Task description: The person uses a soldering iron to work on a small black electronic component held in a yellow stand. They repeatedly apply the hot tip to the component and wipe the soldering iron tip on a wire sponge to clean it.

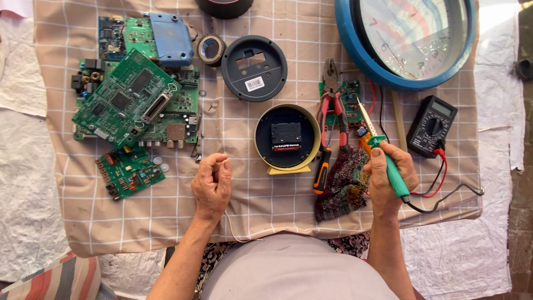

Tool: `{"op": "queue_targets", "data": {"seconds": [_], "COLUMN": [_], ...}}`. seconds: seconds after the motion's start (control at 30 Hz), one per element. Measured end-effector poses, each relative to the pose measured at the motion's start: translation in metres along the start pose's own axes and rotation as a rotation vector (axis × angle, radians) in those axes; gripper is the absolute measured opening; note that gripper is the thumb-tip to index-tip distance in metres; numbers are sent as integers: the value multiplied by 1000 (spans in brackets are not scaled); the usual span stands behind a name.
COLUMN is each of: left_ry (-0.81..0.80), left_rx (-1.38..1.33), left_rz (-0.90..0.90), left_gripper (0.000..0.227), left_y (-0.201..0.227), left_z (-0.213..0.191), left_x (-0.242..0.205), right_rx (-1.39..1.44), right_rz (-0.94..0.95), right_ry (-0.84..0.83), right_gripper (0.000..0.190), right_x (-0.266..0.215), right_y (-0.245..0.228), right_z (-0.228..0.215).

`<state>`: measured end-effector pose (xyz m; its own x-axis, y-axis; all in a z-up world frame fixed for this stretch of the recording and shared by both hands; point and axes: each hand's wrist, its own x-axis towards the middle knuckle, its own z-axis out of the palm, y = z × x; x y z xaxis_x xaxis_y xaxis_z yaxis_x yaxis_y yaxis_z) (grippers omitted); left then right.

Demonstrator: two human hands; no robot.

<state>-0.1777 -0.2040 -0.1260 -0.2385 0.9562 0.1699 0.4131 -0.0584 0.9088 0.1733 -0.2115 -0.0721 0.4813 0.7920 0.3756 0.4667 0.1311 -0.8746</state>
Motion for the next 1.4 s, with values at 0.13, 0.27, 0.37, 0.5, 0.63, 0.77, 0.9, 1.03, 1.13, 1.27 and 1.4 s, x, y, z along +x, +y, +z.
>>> {"op": "queue_targets", "data": {"seconds": [0.13,0.27,0.37,0.5,0.63,0.77,0.9,1.03,1.13,1.27,1.4], "left_ry": [7,9,6,0,5,0,-82,-80,-7,3,9], "left_rx": [-19,-26,-33,-44,-44,-57,14,3,-40,-45,-48], "left_rz": [-20,-22,-23,-19,-14,-20,10,5,-14,-17,-10], "left_gripper": [13,13,13,12,12,11,13,13,10,10,9], "left_y": [-4,-6,-5,-2,-1,2,8,9,4,3,3], "left_z": [2,4,3,2,3,2,-3,0,1,2,3], "left_x": [-2,-3,-2,-1,-1,0,0,2,2,1,2], "right_rx": [5,-7,-12,-5,4,55,216,374,374,393,407], "right_rz": [-14,-32,-40,-47,-66,-86,-57,-34,-77,-43,-19], "right_ry": [-16,-20,-22,-23,-24,-21,-3,-107,-96,-230,-288], "right_gripper": [16,16,15,14,14,17,16,21,20,17,18], "right_x": [1,1,0,-2,-1,-1,-8,-22,-37,-46,-49], "right_y": [-4,-8,-7,-10,-15,-19,-38,-59,-57,-68,-71], "right_z": [1,1,2,4,8,7,-9,-9,4,19,21]}}
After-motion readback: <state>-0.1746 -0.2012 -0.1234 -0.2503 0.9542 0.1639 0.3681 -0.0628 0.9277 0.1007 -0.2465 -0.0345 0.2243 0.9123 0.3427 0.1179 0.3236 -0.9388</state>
